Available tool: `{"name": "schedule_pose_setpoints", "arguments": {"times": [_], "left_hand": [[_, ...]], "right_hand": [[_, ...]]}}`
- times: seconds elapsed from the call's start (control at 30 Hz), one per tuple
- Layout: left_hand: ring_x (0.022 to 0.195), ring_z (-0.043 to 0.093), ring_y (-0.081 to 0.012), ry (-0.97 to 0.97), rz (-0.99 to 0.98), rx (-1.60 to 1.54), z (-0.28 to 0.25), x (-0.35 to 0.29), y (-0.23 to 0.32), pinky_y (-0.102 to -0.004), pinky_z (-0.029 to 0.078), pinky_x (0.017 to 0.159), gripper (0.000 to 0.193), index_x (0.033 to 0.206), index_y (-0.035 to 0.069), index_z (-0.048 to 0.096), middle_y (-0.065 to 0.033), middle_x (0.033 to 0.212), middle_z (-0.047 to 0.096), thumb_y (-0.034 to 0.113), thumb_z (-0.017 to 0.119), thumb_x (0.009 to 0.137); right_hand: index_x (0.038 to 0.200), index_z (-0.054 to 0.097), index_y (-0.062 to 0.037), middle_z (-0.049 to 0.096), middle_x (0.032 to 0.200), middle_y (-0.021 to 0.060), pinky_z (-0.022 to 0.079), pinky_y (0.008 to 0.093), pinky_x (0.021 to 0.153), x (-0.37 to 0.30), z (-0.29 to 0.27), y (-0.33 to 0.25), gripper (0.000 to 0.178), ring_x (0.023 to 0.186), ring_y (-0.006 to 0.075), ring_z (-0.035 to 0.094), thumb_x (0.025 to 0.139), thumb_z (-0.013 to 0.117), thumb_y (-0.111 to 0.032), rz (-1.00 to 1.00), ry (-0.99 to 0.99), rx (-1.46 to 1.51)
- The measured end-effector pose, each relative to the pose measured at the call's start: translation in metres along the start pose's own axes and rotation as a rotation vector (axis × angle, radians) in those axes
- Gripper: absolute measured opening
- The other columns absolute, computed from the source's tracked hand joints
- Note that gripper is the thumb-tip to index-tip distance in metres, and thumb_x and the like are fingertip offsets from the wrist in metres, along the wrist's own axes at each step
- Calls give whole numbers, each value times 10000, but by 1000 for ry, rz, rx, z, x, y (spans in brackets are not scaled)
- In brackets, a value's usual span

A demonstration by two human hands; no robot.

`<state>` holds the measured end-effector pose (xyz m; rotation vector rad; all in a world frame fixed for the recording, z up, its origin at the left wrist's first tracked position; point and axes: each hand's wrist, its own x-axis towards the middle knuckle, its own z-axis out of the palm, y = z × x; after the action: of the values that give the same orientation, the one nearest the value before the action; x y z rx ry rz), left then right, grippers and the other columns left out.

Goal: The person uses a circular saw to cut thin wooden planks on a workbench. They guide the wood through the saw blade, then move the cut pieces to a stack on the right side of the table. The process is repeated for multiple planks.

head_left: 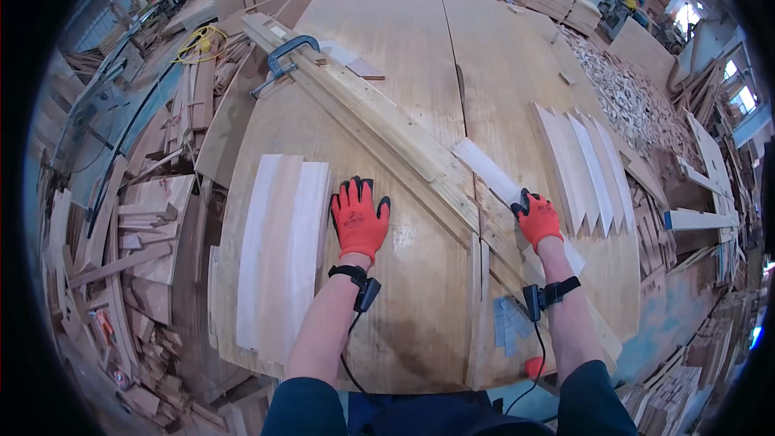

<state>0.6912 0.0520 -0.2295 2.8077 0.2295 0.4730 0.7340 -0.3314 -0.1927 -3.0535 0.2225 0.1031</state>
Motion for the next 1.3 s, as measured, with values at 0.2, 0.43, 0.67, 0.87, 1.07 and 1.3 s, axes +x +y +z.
{"name": "schedule_pose_setpoints", "arguments": {"times": [0.2, 0.43, 0.67, 0.87, 1.07, 1.3], "left_hand": [[1447, 338, -387, 52, 21, -23, 18, 1, -6, -539, 214, 1199, 622, 1451, 53, 488, -192, 1552, 417, 428, 558, 959], [1435, 354, -380, 88, 19, -12, 25, -10, -13, -526, 229, 1196, 610, 1439, 53, 497, -195, 1541, 428, 423, 561, 959], [1355, 418, -388, 143, 106, -146, -2, -16, 18, -533, 279, 1160, 532, 1337, 40, 546, -215, 1430, 500, 361, 619, 919], [1401, 383, -397, 158, 73, -40, 14, -36, 28, -534, 232, 1195, 594, 1393, 10, 527, -222, 1468, 480, 372, 605, 928], [1429, 357, -406, 90, 54, -20, 2, -26, 20, -531, 212, 1207, 607, 1401, 0, 525, -225, 1492, 460, 388, 580, 937], [1431, 349, -409, 41, 57, -11, -3, -28, 17, -534, 216, 1205, 625, 1404, -7, 512, -227, 1503, 445, 372, 607, 916]], "right_hand": [[1433, 559, -167, 526, 1459, 153, 452, 467, 1069, 8, 21, 1, 591, 1315, 349, 519, 892, 697, -360, 4, 68, 39], [1451, 531, -171, 542, 1440, 153, 452, 463, 1078, 8, 32, 2, 601, 1300, 341, 535, 906, 680, -375, 2, 42, 7], [1424, 551, -177, 598, 1344, 171, 500, 487, 1010, -5, 21, 15, 541, 1208, 380, 589, 934, 641, -387, 31, 152, 44], [1385, 577, -201, 591, 1329, 158, 484, 510, 1000, -34, -1, 24, 511, 1228, 358, 564, 928, 663, -414, 51, 134, 34], [1345, 598, -192, 618, 1268, 139, 500, 542, 933, -32, -8, 5, 473, 1170, 349, 590, 946, 644, -441, 42, 118, 16], [1280, 624, -181, 647, 1200, 132, 513, 524, 885, -42, -13, 3, 427, 1094, 343, 621, 956, 620, -459, 37, 103, -16]]}}
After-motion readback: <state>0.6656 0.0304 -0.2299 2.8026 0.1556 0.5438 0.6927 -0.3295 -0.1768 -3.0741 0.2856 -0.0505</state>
